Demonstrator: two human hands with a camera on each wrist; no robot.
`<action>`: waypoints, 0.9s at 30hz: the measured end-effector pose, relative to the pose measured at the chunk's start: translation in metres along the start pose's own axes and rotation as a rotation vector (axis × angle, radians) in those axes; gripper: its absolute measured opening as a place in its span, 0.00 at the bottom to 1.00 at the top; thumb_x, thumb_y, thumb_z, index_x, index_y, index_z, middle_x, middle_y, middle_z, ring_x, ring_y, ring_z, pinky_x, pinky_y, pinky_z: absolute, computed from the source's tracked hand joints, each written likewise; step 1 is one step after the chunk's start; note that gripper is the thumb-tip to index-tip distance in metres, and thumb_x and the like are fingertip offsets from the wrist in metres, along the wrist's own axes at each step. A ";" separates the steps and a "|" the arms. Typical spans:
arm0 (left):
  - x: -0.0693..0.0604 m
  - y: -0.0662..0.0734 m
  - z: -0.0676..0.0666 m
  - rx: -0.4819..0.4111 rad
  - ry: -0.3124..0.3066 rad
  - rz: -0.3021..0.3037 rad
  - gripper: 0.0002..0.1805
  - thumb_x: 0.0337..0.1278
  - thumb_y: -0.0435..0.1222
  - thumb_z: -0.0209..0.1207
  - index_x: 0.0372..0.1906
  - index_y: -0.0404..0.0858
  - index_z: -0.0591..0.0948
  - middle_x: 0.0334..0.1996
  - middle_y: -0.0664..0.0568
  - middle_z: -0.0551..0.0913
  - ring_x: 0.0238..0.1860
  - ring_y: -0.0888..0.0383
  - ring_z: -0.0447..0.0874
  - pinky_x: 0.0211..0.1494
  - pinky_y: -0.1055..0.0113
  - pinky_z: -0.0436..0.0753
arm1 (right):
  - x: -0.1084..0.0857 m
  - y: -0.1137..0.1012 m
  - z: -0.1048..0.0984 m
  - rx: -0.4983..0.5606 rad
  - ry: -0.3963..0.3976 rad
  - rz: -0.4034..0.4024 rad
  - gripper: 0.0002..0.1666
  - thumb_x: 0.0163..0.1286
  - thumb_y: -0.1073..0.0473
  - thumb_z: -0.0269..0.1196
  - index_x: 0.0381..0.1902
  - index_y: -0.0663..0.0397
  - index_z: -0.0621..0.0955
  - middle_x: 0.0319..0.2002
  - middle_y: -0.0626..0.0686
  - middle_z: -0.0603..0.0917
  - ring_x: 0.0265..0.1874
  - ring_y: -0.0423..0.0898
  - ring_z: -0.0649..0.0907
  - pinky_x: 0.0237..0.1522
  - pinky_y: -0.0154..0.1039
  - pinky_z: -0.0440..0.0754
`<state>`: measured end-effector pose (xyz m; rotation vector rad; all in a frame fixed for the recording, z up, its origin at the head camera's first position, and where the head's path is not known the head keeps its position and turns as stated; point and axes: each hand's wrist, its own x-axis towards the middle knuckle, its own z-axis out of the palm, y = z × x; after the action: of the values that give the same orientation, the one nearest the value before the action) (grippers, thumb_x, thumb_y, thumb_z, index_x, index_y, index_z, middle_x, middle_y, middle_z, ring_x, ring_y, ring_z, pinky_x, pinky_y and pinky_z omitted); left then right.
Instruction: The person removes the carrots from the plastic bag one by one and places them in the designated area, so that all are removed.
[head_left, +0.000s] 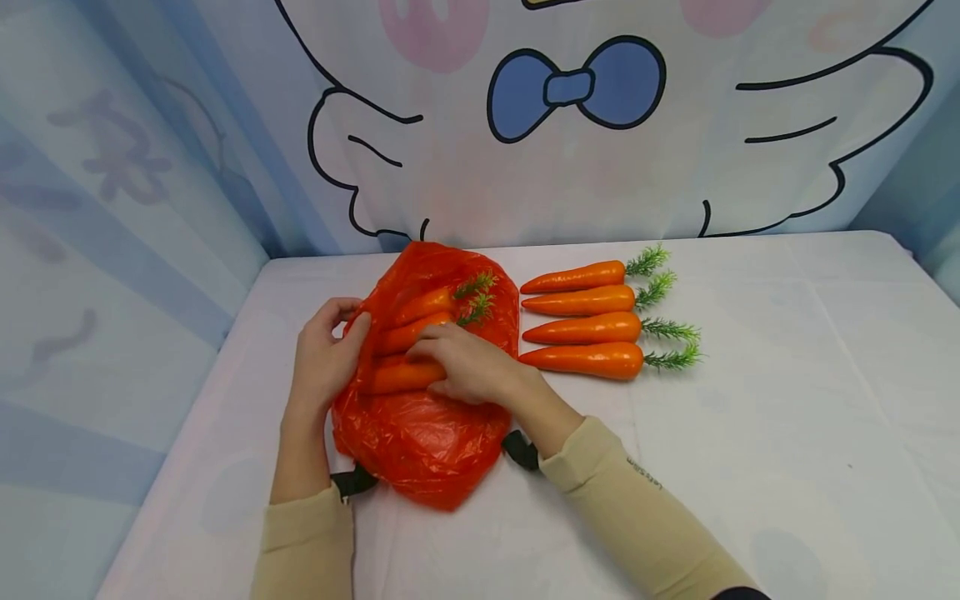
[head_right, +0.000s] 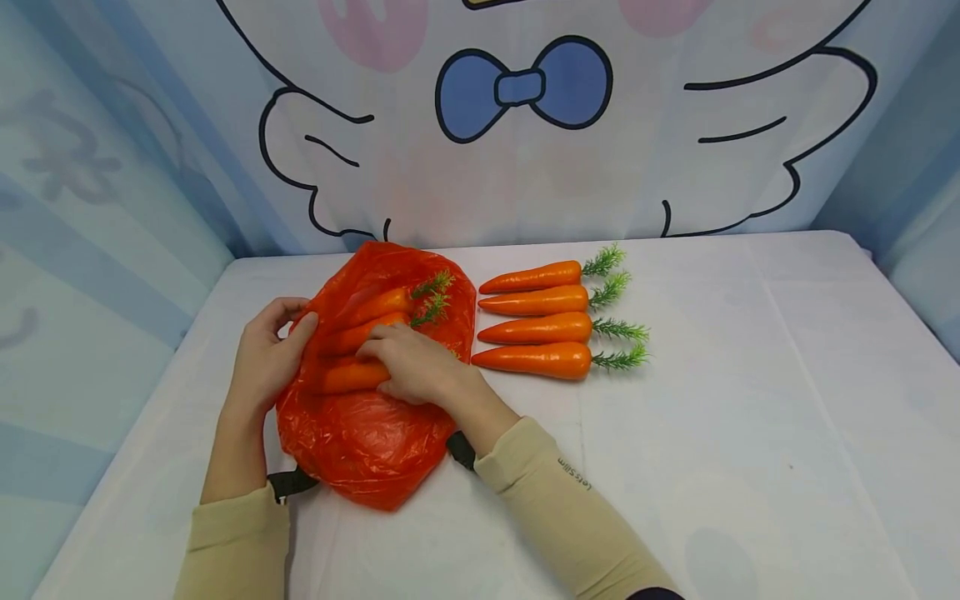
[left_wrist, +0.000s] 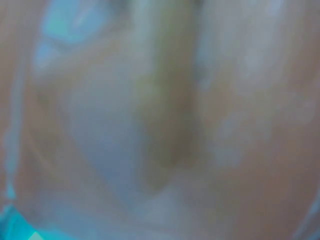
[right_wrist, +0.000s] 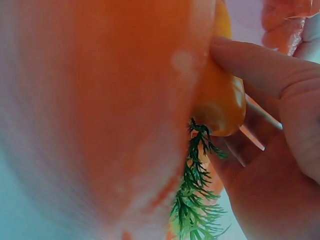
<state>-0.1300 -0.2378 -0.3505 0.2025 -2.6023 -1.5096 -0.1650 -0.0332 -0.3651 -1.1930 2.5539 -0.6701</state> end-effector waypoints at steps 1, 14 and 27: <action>0.000 0.000 0.000 0.002 0.001 0.002 0.19 0.75 0.42 0.52 0.61 0.36 0.76 0.55 0.43 0.78 0.53 0.46 0.75 0.55 0.51 0.82 | 0.000 0.000 0.000 0.003 -0.001 0.003 0.26 0.67 0.60 0.70 0.62 0.50 0.81 0.60 0.48 0.77 0.61 0.46 0.72 0.66 0.41 0.69; 0.001 0.000 0.000 0.013 0.001 0.009 0.19 0.75 0.42 0.52 0.61 0.36 0.76 0.55 0.43 0.78 0.53 0.47 0.75 0.55 0.52 0.81 | -0.002 0.001 0.000 0.004 0.000 0.023 0.26 0.66 0.59 0.71 0.63 0.49 0.80 0.61 0.48 0.77 0.62 0.46 0.72 0.67 0.41 0.69; 0.001 0.000 0.001 0.027 0.012 0.017 0.19 0.75 0.41 0.52 0.61 0.35 0.76 0.55 0.42 0.79 0.54 0.47 0.75 0.57 0.50 0.81 | -0.003 0.000 -0.002 0.022 -0.009 0.011 0.26 0.66 0.61 0.70 0.63 0.51 0.80 0.60 0.49 0.78 0.62 0.46 0.72 0.66 0.41 0.70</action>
<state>-0.1307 -0.2373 -0.3509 0.1905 -2.6097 -1.4637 -0.1637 -0.0307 -0.3632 -1.1711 2.5374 -0.6865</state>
